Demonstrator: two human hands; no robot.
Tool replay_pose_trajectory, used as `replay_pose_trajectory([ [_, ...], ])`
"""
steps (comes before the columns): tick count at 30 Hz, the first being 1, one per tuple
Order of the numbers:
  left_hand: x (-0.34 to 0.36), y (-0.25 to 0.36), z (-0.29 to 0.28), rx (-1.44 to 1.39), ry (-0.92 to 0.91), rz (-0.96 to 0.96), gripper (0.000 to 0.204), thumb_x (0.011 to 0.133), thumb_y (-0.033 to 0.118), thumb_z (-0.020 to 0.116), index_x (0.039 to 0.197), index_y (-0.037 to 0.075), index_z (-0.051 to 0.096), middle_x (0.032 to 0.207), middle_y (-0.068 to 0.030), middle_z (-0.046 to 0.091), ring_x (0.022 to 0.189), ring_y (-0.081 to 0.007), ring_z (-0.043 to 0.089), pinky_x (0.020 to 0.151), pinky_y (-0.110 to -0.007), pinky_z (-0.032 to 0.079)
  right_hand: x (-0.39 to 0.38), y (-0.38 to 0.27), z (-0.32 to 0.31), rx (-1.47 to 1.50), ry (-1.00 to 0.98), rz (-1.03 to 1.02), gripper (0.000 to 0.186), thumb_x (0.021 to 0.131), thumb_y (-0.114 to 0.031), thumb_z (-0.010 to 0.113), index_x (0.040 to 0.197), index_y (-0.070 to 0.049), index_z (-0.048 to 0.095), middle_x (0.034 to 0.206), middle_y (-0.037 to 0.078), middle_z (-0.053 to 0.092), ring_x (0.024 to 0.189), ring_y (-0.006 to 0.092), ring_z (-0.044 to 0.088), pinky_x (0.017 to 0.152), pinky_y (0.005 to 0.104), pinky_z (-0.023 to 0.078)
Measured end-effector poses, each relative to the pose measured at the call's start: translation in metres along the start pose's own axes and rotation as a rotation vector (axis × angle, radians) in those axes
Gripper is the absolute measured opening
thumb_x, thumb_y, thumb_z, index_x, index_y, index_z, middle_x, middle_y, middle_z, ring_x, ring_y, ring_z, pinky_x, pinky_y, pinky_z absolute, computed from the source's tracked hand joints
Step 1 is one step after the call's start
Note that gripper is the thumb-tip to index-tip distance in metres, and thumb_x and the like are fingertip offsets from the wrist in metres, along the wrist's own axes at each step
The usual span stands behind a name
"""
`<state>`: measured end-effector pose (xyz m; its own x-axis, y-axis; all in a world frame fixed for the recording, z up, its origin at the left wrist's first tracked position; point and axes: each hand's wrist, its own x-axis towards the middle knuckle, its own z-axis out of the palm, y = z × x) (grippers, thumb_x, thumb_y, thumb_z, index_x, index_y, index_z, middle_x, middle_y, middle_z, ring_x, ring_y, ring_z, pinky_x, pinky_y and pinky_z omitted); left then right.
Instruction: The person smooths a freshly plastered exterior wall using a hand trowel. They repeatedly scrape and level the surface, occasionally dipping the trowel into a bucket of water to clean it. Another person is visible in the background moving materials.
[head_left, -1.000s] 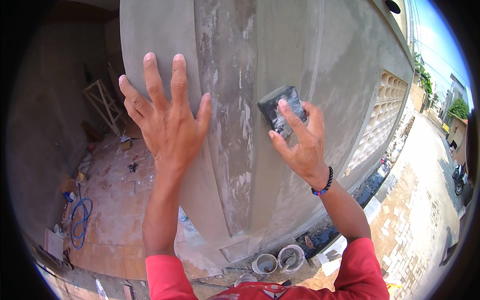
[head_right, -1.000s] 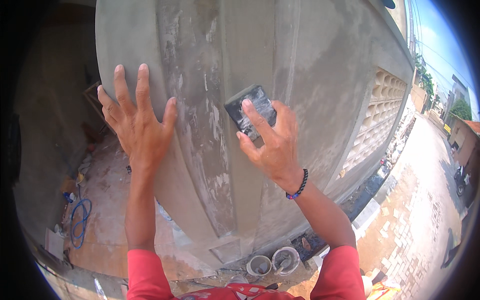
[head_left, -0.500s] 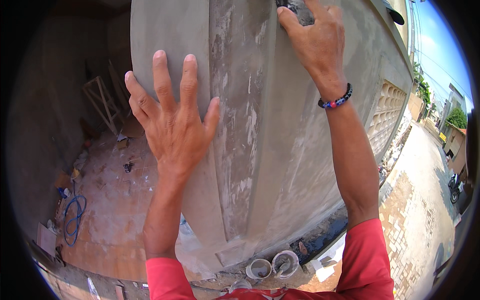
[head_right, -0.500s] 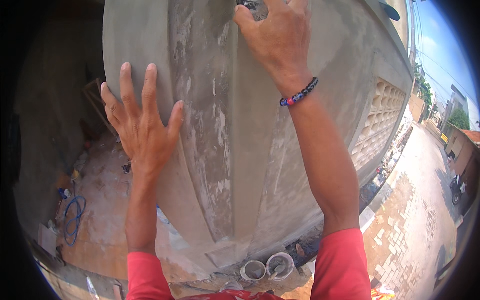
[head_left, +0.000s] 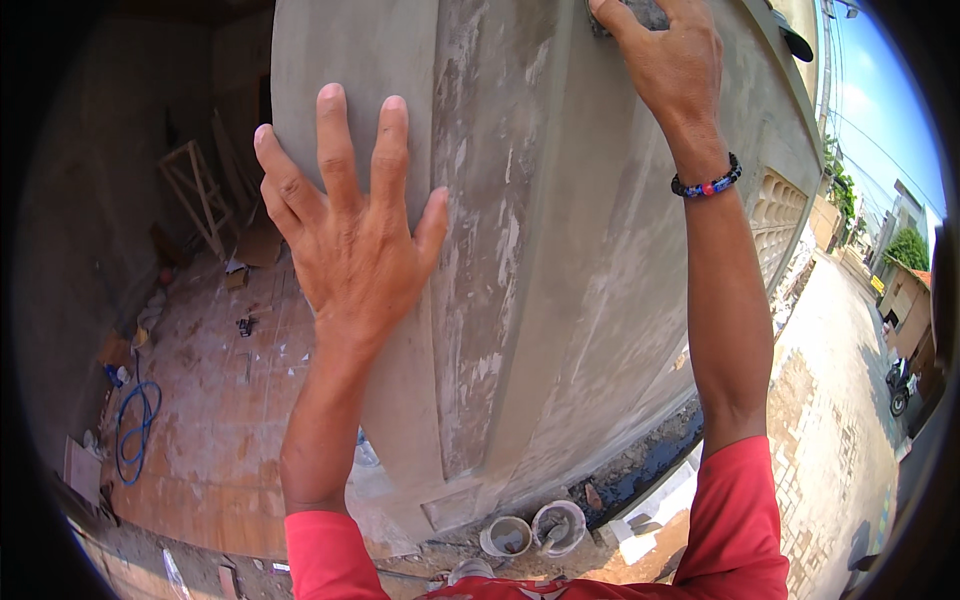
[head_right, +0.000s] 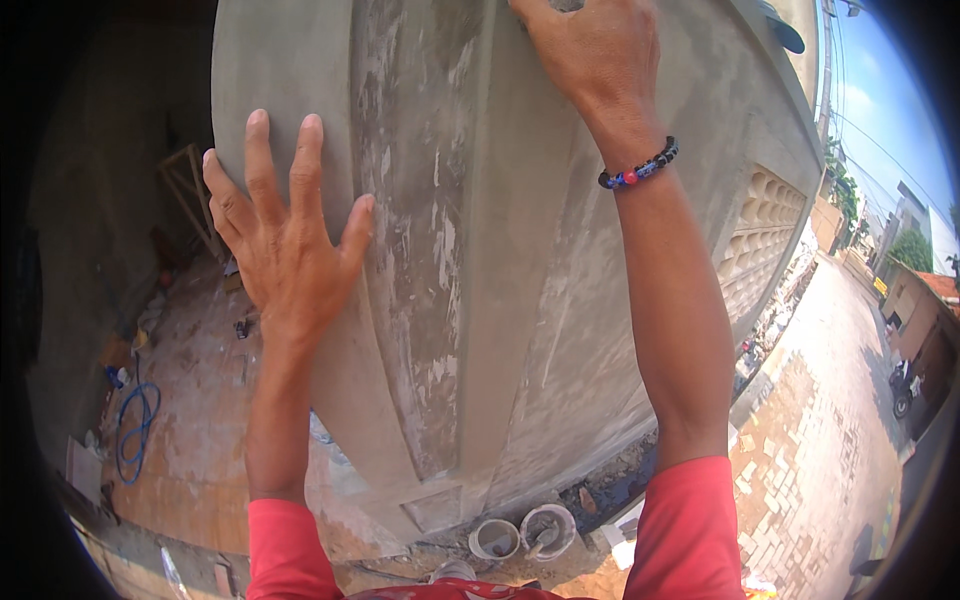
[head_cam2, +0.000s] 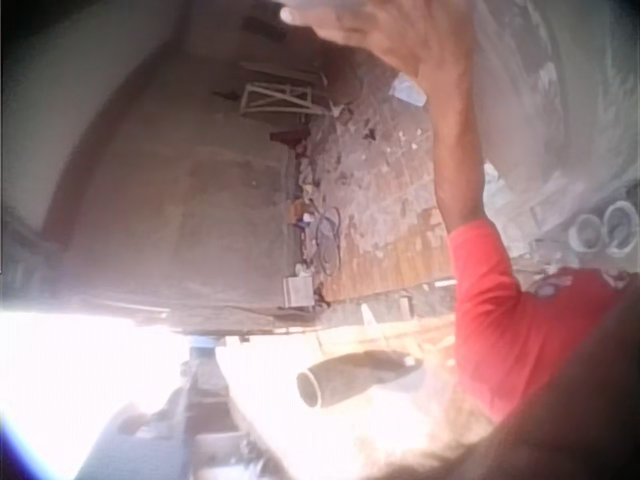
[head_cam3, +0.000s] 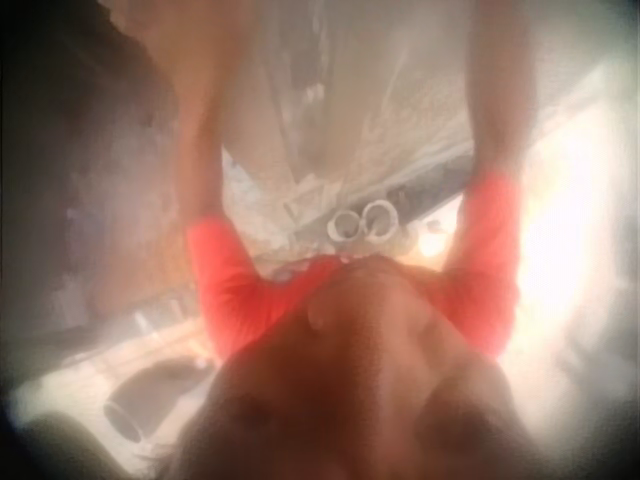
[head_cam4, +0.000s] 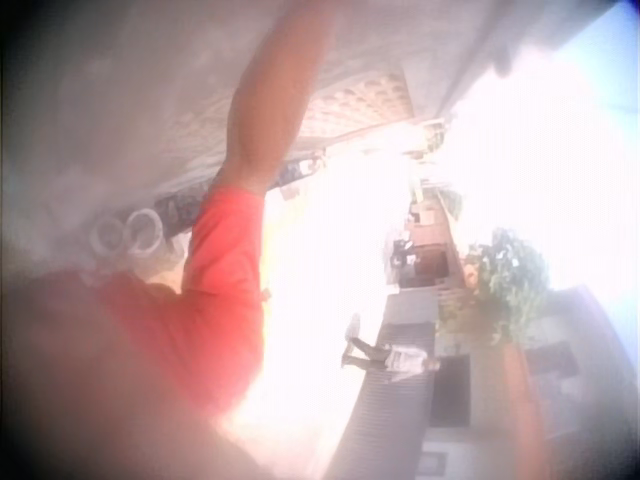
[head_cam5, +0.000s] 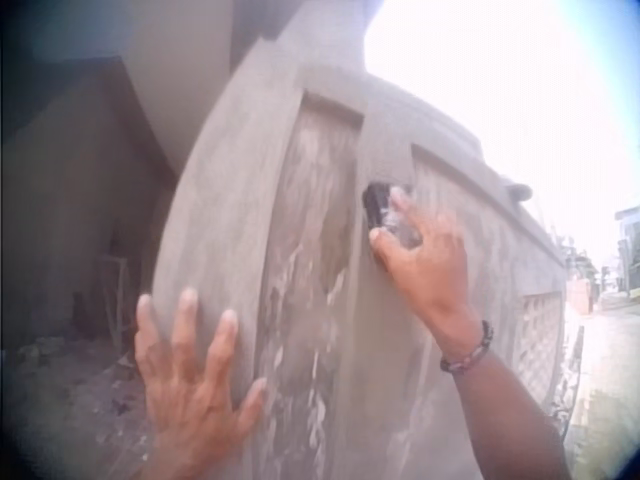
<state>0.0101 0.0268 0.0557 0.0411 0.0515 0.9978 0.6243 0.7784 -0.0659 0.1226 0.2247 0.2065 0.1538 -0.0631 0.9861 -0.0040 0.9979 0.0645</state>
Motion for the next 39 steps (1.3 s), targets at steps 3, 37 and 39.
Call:
replay_pose_trajectory([
  [3,-0.001,0.002,0.002,-0.03,0.015,0.008,0.076,0.077,0.04,0.075,0.146,0.025,0.047,0.159,-0.0131,0.028,0.14,-0.0577,0.018,0.105,-0.06,0.03,-0.054,0.006,0.003,-0.05,-0.075,0.013,0.055,0.074,-0.019,0.081,0.128,-0.014,0.068,0.09,0.009,0.064,0.092,0.0281,0.054,0.085,0.0388,0.048],
  [37,-0.003,0.003,0.005,0.07,-0.027,0.002,0.076,0.083,0.046,0.071,0.15,0.029,0.041,0.158,-0.0088,0.028,0.14,-0.0531,0.021,0.111,-0.064,0.027,-0.193,0.023,-0.067,0.167,-0.112,0.183,0.06,0.076,-0.011,0.079,0.133,-0.009,0.062,0.12,0.016,0.057,0.11,0.0325,0.052,0.093,0.0404,0.047],
  [39,-0.002,0.001,0.003,0.062,-0.018,0.001,0.076,0.083,0.047,0.071,0.151,0.029,0.04,0.159,-0.009,0.027,0.14,-0.0532,0.02,0.111,-0.064,0.026,-0.127,0.025,-0.046,0.216,-0.091,0.218,0.058,0.077,-0.013,0.078,0.133,-0.012,0.063,0.12,0.016,0.056,0.111,0.0309,0.052,0.094,0.0421,0.046],
])
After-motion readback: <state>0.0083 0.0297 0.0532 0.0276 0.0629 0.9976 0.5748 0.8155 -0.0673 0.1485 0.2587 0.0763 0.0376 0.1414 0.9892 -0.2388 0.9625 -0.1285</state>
